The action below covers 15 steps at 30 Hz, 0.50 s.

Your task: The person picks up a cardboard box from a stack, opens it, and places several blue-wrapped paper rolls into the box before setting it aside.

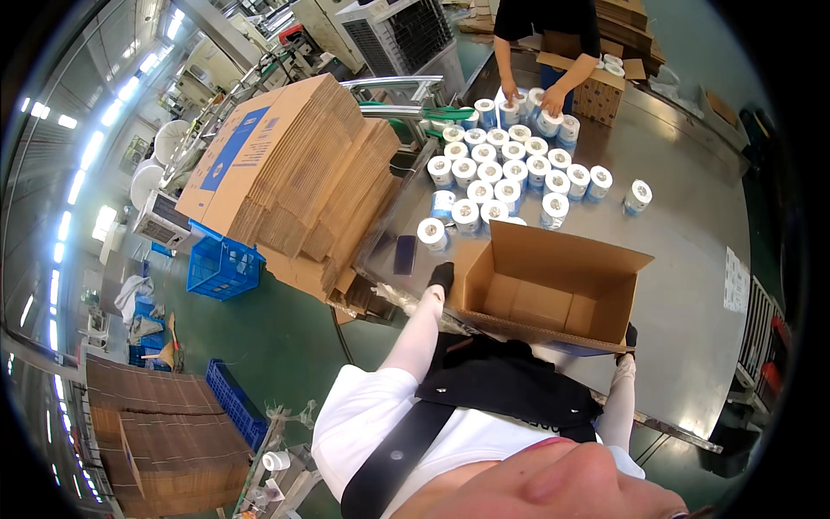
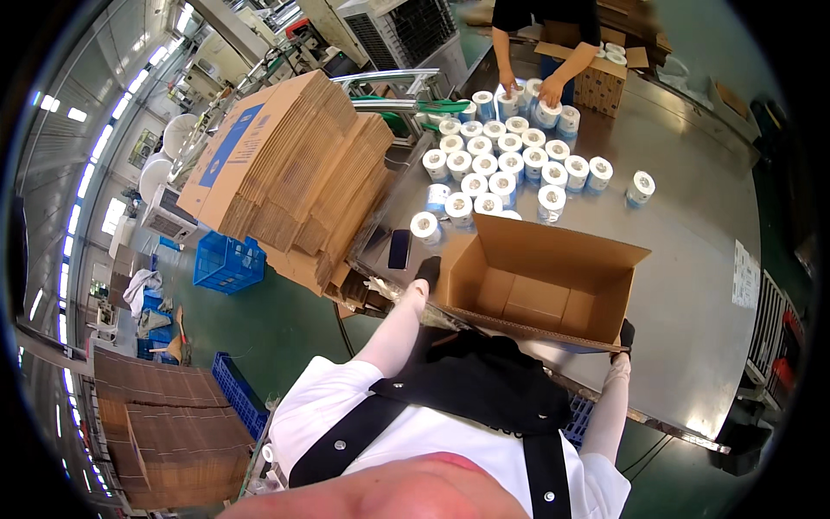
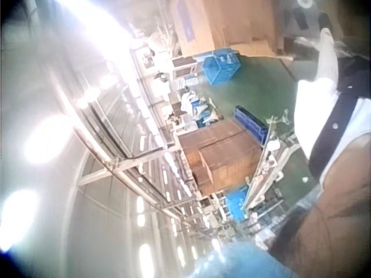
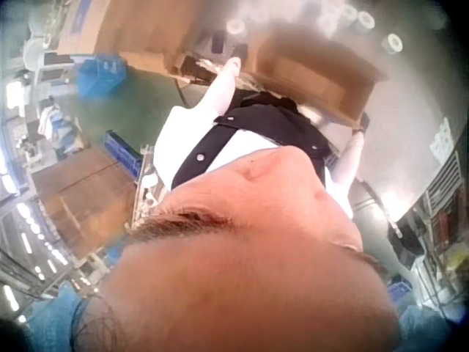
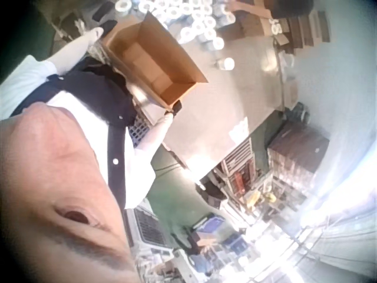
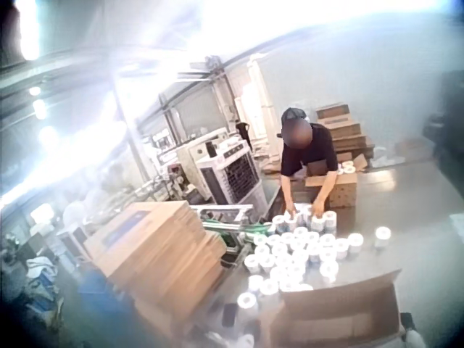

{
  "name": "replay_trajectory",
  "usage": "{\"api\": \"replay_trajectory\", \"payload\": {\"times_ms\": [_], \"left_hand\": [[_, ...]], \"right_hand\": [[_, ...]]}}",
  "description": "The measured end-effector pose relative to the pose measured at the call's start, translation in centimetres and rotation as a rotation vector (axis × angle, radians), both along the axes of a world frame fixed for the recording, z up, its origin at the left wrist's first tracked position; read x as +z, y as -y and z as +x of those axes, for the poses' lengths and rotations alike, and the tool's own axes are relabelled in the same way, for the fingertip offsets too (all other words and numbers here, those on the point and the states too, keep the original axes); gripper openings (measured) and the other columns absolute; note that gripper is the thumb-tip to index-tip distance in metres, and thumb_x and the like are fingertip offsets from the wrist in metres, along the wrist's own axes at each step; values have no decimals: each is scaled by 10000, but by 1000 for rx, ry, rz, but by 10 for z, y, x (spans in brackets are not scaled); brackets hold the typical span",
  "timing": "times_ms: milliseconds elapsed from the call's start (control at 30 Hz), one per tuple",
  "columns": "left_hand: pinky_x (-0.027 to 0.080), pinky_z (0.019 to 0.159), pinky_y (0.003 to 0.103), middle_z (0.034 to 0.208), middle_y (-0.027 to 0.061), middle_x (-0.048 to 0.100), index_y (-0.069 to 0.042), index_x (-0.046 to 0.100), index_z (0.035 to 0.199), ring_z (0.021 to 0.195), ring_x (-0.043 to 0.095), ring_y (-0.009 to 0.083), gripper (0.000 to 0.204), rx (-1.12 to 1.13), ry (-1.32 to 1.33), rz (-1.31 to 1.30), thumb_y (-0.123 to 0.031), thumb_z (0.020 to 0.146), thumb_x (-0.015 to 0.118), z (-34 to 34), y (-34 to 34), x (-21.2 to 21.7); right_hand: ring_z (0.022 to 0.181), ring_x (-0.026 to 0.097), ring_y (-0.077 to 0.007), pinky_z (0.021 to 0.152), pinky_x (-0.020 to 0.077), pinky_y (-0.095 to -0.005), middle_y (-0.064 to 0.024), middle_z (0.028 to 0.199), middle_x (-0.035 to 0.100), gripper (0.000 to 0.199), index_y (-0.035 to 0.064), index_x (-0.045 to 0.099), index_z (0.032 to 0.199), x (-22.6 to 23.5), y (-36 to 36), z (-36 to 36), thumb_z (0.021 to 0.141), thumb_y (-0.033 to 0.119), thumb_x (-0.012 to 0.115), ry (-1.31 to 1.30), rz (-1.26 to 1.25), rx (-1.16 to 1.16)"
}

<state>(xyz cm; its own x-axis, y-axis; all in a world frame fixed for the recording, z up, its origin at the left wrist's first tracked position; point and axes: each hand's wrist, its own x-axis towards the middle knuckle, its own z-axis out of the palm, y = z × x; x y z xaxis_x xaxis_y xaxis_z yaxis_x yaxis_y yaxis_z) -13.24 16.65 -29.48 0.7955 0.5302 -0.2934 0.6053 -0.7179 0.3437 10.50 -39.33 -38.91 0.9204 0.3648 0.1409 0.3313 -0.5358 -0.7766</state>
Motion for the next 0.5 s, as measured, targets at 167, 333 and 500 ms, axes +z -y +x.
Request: {"api": "replay_trajectory", "payload": {"times_ms": [167, 333, 500], "left_hand": [[448, 867, 446, 1043, 231, 609, -41, 603, 997, 1022, 568, 374, 295, 131, -228, -221, -242, 854, 442, 17, 112, -10], [447, 879, 391, 1083, 206, 601, -56, 542, 1141, 1069, 541, 368, 349, 238, 473, -63, -243, 851, 490, 37, 66, 60], [456, 852, 329, 1043, 161, 629, -35, 567, 1132, 976, 603, 264, 441, -230, 735, -544, -366, 841, 592, 124, 70, 213]], "right_hand": [[612, 594, -350, 515, 450, -430, -156, 674, 607, 206, 62, 595, 737, 15, 55, 0, 793, 261, 580, 257, -283, -2], [489, 498, -206, 481, 391, -370, -78, 558, 556, 398, 9, 587, 710, 51, 42, -32, 912, 321, 445, -549, 311, -367], [576, 523, -211, 553, 418, -370, -85, 635, 582, 465, -30, 587, 742, 60, 76, -27, 930, 348, 394, -513, 289, -458]]}}
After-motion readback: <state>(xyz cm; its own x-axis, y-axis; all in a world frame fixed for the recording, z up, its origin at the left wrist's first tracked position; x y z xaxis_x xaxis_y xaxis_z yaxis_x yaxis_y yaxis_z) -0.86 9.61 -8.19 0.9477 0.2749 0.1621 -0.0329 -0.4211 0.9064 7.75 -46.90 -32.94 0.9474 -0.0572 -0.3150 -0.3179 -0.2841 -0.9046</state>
